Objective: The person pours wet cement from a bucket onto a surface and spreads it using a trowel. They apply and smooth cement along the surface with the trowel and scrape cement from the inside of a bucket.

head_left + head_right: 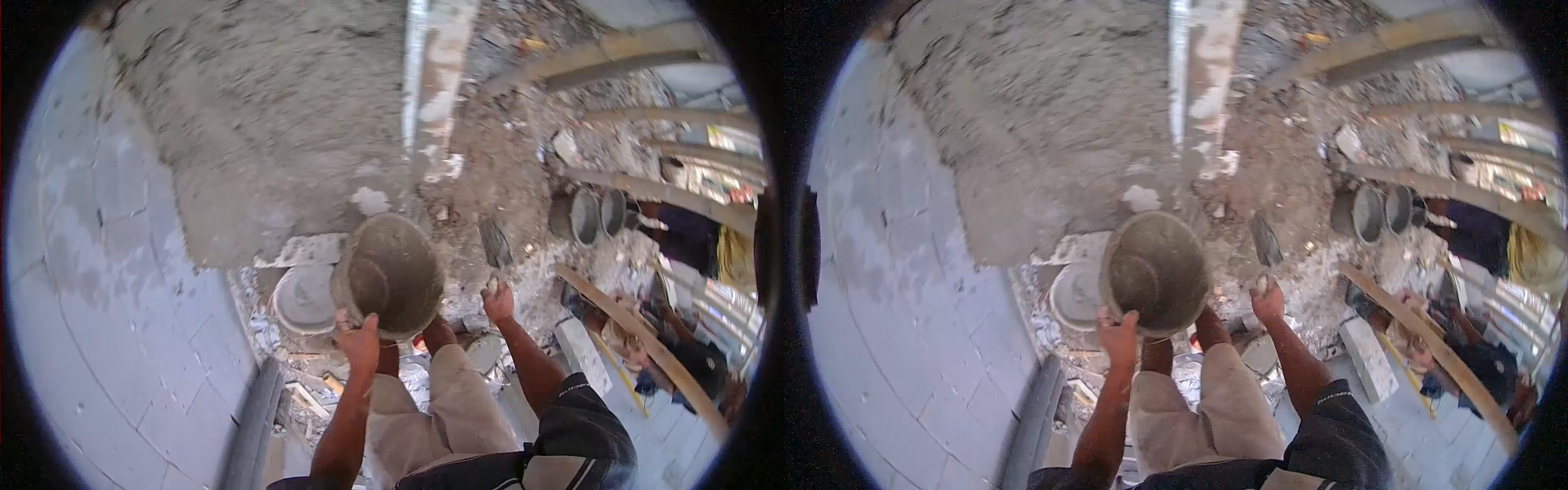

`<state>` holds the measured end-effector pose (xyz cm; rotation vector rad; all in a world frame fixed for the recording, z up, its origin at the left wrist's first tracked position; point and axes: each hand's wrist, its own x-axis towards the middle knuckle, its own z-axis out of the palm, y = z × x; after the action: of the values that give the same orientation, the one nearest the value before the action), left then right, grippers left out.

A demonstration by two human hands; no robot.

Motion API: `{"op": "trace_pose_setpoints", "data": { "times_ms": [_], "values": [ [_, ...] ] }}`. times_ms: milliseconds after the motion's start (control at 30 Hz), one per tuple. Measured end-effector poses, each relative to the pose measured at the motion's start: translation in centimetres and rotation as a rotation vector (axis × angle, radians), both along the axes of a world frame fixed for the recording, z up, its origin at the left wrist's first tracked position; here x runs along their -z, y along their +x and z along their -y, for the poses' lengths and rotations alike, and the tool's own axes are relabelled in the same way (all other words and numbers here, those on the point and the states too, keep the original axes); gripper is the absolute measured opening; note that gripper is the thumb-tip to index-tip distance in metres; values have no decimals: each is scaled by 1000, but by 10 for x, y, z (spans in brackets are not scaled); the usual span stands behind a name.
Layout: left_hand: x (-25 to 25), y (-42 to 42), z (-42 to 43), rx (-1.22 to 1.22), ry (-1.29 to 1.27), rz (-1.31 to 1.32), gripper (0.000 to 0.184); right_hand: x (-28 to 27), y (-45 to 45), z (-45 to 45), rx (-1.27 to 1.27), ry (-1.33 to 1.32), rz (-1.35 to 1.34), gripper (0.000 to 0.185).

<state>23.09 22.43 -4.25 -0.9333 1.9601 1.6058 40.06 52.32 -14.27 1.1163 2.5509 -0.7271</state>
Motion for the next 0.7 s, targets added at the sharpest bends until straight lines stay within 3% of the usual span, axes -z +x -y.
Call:
{"op": "trace_pose_setpoints", "data": {
  "times_ms": [33,67,100,167,200,267,300,400,500,533,600,633,667,700],
  "values": [
    [13,8,-29,5,66,50,38,-5,26,-13,121,-63,77,56],
    [29,16,-58,3,124,99,39,-17,43,-23,351,-145,177,53],
    [44,20,-87,151,53,35,40,-29,62,-29,578,-234,276,51],
    [82,24,-148,314,0,-65,41,-32,115,-34,786,-174,284,39],
    [98,27,-181,331,19,-98,41,-14,172,-41,580,-145,307,33],
    [111,27,-249,231,174,68,39,-11,242,-44,709,-238,312,23],
    [121,30,-282,292,83,4,37,-15,242,-42,1046,-359,281,19],
    [120,26,-355,237,249,-75,35,-61,198,-30,1220,-456,227,16],
    [90,-9,-381,379,582,45,44,-43,223,-27,1159,-604,183,11],
    [91,-16,-370,428,609,61,44,-31,227,-30,1358,-729,66,13],
    [97,-26,-340,630,576,56,41,-21,181,-24,1218,-706,279,25],
    [107,-26,-316,689,566,61,44,-33,130,-29,843,-534,554,36],
    [118,-25,-291,748,556,64,49,-7,130,-27,510,-389,508,35],
    [138,-23,-245,707,595,93,65,17,129,-26,190,-228,450,35]
  ]
}}
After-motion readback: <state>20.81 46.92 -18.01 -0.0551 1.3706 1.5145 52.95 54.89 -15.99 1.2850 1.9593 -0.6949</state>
